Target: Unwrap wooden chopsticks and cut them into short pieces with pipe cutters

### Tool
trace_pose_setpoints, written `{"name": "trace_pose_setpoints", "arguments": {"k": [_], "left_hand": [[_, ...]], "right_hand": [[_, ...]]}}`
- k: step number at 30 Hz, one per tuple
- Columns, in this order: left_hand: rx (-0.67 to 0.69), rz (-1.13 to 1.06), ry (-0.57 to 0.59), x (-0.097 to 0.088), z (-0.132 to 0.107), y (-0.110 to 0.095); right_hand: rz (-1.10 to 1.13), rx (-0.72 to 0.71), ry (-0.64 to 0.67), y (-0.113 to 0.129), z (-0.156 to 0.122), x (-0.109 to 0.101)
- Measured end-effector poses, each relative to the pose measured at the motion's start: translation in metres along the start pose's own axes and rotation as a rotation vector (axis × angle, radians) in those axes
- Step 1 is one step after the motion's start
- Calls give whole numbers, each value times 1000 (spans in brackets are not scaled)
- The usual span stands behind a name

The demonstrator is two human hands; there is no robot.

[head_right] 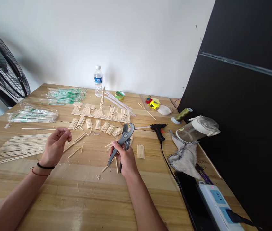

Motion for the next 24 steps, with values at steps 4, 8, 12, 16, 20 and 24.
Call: {"name": "trace_pose_setpoints", "arguments": {"k": [4, 8, 12, 16, 20, 24], "left_hand": [[24, 78, -26, -10, 6, 0], [14, 203, -70, -20, 10, 4], [-13, 318, -72, -27, 11, 7], [-24, 397, 30, -21, 11, 3], [20, 451, 214, 3, 5, -7], [-72, 194, 465, 50, -23, -5]], "right_hand": [[-5, 0, -3, -1, 1, 0], [-3, -3, -13, -3, 4, -3], [-17, -13, -33, -5, 6, -4], [-48, -16, -44, -6, 5, -2], [-134, -24, -6, -6, 2, 5], [-220, -36, 26, -8, -4, 13]]}}
Point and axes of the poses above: each hand's wrist, its own z-axis towards the middle knuckle, its own x-axis out of the palm, y = z × x, the point moved 9 cm from there along z, towards the middle knuckle, and after that the axes turned 15 degrees about x, right-handed, at the moved point
